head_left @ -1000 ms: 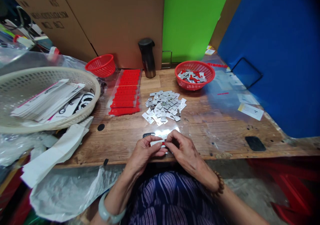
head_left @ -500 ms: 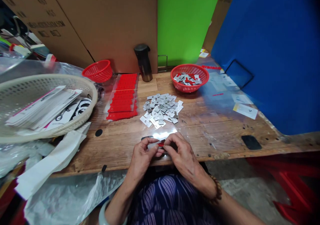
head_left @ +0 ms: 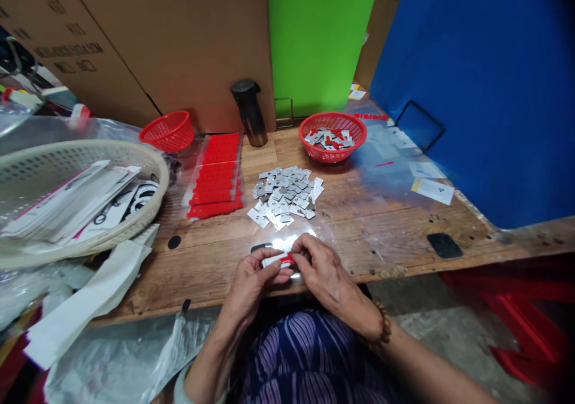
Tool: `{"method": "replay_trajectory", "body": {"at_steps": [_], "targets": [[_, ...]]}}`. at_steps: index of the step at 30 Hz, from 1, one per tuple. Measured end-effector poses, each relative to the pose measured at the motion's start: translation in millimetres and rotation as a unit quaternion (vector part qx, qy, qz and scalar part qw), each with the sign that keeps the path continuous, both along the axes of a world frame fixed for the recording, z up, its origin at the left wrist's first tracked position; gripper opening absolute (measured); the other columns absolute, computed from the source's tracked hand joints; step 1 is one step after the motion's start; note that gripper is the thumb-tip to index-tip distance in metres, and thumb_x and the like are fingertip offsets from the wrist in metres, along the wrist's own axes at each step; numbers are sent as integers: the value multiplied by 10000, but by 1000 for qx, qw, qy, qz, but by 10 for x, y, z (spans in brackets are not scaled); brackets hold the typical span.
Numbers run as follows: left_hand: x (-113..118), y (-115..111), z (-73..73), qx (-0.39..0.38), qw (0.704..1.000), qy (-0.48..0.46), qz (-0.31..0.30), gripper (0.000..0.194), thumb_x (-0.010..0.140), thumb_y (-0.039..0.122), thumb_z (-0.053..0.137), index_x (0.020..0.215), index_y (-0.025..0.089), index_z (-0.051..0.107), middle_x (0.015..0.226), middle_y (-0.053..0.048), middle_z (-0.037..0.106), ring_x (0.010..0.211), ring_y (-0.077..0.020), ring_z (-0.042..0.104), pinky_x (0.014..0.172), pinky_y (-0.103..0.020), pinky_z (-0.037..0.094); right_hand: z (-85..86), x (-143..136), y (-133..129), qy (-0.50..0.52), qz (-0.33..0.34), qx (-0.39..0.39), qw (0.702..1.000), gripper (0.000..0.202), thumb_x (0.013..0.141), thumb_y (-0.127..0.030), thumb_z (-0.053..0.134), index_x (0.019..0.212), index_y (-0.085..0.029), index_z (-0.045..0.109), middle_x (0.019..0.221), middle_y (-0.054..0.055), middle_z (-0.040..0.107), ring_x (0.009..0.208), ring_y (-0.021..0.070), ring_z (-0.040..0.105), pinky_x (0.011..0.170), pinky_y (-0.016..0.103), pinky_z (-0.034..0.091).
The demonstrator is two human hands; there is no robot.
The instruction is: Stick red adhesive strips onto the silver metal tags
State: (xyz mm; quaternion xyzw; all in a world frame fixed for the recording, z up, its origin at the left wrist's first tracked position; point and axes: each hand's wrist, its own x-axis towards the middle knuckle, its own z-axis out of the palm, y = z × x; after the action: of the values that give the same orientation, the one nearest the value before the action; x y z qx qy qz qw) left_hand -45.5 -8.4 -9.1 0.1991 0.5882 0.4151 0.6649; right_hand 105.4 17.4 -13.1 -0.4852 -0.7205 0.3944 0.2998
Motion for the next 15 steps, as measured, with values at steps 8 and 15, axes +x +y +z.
{"method": "replay_trajectory", "body": {"at_steps": [8,15], "targets": [[-1,9,-15,4,1000,7,-5,307,686,164,711,946,103,561,682,-98,724,581,-126,685,589,-162,526,30,-9,-35,-34,-4,48,998,134,840,-64,445,807,-190,476,796,-16,549,781,132,500,775,277,317],[-9,3,-43,16,1000,7,-10,348,666,200,732,953,101,562,685,-104,725,580,-132,684,595,-172,528,-11,-15,-39,-49,-3,67,997,134,831,-62,448,807,-185,496,788,-8,553,770,141,501,775,290,318]]}}
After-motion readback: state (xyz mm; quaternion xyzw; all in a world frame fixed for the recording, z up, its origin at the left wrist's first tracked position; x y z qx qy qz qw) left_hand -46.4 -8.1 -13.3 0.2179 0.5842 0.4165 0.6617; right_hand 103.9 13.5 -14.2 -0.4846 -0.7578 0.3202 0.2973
